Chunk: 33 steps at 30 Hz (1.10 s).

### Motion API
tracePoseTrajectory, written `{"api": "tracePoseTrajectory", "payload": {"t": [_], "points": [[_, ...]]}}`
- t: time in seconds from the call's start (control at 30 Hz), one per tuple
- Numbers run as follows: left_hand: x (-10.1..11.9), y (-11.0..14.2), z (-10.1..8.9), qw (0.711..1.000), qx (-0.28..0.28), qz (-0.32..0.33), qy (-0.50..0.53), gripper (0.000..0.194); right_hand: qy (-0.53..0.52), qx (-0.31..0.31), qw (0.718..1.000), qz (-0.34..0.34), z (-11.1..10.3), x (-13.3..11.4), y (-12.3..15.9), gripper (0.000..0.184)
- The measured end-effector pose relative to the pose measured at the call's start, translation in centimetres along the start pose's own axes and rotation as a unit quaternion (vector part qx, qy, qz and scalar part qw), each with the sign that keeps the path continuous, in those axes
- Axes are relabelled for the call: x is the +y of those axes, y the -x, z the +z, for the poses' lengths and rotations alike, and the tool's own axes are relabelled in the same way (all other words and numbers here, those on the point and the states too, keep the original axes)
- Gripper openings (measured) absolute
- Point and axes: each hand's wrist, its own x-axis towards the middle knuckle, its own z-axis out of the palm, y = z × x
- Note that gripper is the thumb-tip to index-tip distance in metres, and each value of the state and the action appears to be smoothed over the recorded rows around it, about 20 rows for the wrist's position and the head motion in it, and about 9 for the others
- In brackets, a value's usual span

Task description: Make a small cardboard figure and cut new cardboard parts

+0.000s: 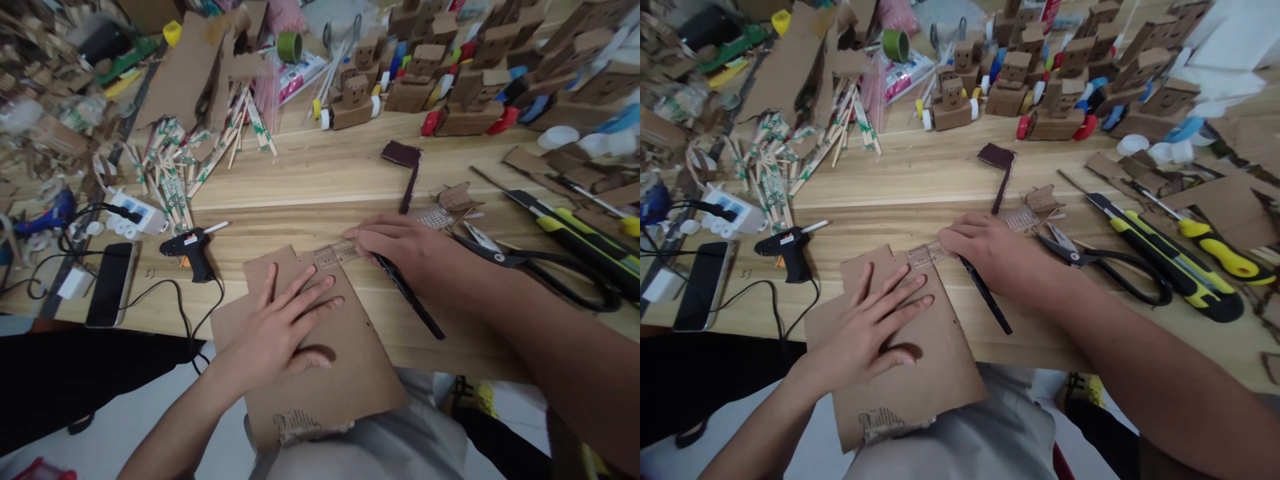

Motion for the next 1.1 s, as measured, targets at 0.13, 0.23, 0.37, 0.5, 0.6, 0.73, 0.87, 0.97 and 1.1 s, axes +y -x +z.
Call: {"api": "tracePoseTrajectory", "payload": {"t": [0.13,0.23,0.37,0.5,0.6,0.73,0.87,0.97,1.1], "points": [[0.1,-0.1,-0.1,1.0,0.01,0.003,-0.009,0.071,-0.003,0.001,1.0,0.005,-0.2,-0.3,-0.2,0.023],[0.1,-0.2,-0.1,1.0,0.011,0.003,-0.01,0.073,-0.007,-0.009,1.0,0.008,-0.4,-0.5,-0.4,0.026],[0.2,-0.5,0.1,1.0,0.007,-0.01,-0.015,0.078,0.0,-0.007,1.0,0.009,-0.7,-0.7,-0.6,0.027],[0.5,-0.9,0.8,0.999,0.031,-0.036,-0.025,0.086,-0.003,-0.004,1.0,0.008,-0.2,-0.3,-0.3,0.025],[0.7,-1.1,1.1,0.998,0.045,-0.039,-0.035,0.089,-0.001,0.015,1.0,0.005,0.5,0.2,0.1,0.025],[0.7,-1.1,1.1,0.998,0.033,-0.03,-0.033,0.09,0.005,0.017,1.0,-0.007,0.3,0.1,0.0,0.024],[0.6,-1.1,0.9,0.999,0.015,-0.028,-0.025,0.089,-0.003,-0.008,1.0,-0.008,-0.5,-0.5,-0.2,0.027],[0.7,-1.1,0.9,0.999,0.015,-0.031,-0.019,0.089,-0.007,0.003,1.0,0.001,-0.2,-0.3,-0.1,0.026],[0.7,-1.1,0.9,0.999,0.017,-0.03,-0.025,0.086,-0.005,0.019,1.0,0.006,0.3,0.0,0.0,0.026]]}}
